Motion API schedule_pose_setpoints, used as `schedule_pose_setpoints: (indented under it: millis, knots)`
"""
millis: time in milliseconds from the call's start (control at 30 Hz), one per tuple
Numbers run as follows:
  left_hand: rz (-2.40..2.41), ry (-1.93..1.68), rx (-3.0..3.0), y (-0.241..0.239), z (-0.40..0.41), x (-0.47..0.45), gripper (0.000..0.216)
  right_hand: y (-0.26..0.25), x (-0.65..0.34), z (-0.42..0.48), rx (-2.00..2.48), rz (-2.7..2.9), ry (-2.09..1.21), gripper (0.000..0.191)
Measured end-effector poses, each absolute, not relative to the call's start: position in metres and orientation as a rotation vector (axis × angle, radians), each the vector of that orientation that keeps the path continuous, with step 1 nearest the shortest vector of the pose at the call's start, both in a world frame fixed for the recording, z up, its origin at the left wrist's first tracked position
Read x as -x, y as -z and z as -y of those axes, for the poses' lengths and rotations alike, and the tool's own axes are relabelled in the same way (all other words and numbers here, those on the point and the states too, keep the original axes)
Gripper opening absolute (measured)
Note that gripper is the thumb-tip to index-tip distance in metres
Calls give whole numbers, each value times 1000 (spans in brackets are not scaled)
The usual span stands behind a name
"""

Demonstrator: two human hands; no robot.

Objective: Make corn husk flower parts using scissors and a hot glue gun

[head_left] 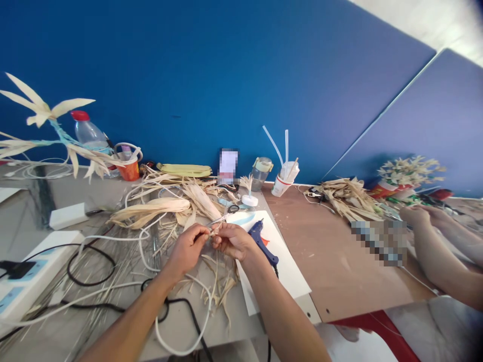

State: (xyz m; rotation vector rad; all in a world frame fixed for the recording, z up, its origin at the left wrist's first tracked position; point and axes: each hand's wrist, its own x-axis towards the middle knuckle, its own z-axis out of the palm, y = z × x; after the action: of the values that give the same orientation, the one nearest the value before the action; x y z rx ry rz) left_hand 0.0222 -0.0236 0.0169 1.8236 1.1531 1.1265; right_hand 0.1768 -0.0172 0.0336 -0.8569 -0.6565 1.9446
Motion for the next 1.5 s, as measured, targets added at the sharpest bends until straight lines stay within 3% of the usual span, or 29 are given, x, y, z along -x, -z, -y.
schedule_pose_setpoints:
  millis: [633,1000,1233,1500]
  knots:
    - [-1148,-1107,-1390,-10,18,-26,16,-37,-173,19,952,730,-1763,19]
    - [-1123,-1127,-1333,-14,19,-25,13,-33,-168,19,1082,878,-1588,5]
    - [-887,-1158,-1005,-22,21,-24,21,-40,-175,20,874,763,-1870,14]
    - [-943,-1155,-1021,-29,21,-23,24,-39,-178,20,863,751,-1800,22]
